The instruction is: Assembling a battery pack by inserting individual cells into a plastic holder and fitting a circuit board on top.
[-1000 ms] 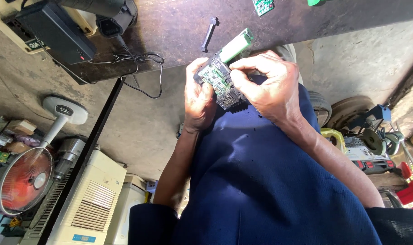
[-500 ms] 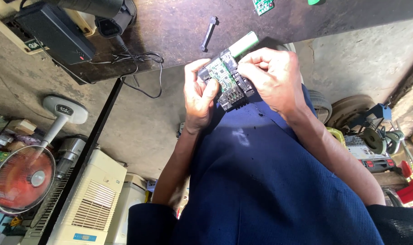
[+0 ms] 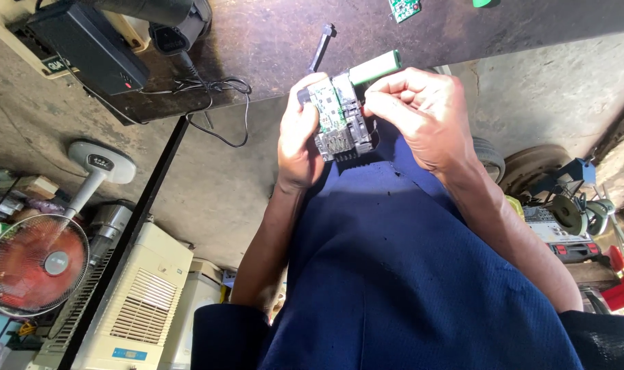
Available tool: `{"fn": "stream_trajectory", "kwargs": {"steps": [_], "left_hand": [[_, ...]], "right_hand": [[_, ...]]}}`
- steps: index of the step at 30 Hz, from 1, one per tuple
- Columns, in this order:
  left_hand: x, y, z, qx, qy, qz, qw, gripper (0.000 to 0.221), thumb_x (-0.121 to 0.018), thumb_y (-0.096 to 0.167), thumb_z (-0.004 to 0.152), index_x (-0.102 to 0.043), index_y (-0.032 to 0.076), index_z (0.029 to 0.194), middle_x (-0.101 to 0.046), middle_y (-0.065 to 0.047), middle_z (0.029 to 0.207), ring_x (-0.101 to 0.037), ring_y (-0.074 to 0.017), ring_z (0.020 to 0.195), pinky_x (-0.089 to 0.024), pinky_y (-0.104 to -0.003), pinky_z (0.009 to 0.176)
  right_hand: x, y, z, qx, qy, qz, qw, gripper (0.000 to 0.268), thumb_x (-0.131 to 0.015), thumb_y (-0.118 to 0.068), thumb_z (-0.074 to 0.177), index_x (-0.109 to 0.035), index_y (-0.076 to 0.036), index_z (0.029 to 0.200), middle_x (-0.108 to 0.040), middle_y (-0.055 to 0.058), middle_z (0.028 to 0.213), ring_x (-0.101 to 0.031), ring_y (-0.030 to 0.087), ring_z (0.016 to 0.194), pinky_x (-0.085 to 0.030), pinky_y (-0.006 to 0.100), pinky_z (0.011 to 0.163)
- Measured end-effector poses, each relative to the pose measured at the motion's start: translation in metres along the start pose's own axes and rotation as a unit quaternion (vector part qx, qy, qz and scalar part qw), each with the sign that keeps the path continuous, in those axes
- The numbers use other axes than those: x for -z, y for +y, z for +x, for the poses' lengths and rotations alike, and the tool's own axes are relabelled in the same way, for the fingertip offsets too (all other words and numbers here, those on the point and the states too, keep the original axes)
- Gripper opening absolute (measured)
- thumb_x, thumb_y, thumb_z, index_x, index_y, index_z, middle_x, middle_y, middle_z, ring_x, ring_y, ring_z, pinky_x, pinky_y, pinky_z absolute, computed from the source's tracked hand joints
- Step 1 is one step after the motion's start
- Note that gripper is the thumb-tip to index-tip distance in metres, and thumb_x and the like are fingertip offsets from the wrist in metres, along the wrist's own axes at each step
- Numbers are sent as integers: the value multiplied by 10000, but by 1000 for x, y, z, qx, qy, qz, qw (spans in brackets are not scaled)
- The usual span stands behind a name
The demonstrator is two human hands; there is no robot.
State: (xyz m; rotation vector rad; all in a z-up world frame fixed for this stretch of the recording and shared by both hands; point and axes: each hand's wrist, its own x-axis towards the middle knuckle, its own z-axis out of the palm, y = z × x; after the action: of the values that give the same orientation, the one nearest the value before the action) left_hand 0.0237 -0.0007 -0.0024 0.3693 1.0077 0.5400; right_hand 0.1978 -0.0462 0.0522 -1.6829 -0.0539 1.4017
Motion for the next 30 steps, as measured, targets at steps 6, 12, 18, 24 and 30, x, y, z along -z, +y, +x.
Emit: {"fn": "stream_trajectory", "kwargs": {"steps": [6,12,18,24,30], "left_hand": [[-9,5,9,82,31,-202,975,337,-562,200,1052,-636,33,1334,-753,-202,1157,-767,-315,1020,-646,-415,878],[-9,6,15,173,69,-293,938,353,-598,274,1041,-703,-17,1211,-754,-262,1098,-774,-376,957,-646,-485,846],[-14,5,14,156,52,-312,936,370,-582,254,1054,-660,-16,1296,-741,-268,1151,-764,-388,988,-641,-506,880],[0,12,10,42,-87,-152,984,473,-596,277,1059,-506,2,1434,-669,-185,1260,-674,-268,1135,-520,-383,1032],[-1,19,8,-35,-61,20,997,533,-677,367,1015,-483,57,1401,-603,-103,1195,-624,-157,1035,-515,-320,917]], "right_hand": [[-2,-7,-3,50,-37,-7,998,60,-765,41,943,-714,63,964,-701,150,770,-651,103,803,-597,270,726],[-6,-16,-8,116,-70,-74,988,97,-820,71,905,-741,62,961,-710,160,775,-672,143,803,-590,319,734],[-6,-16,-10,143,-75,-123,979,118,-845,60,876,-766,37,961,-719,150,786,-710,182,815,-584,340,752],[2,-10,-8,164,-81,-259,948,65,-787,-37,905,-782,-34,970,-768,60,914,-698,141,834,-527,269,776],[4,-3,-4,5,-71,-134,988,148,-769,-33,928,-728,11,1063,-749,79,992,-684,93,886,-586,200,849]]}}
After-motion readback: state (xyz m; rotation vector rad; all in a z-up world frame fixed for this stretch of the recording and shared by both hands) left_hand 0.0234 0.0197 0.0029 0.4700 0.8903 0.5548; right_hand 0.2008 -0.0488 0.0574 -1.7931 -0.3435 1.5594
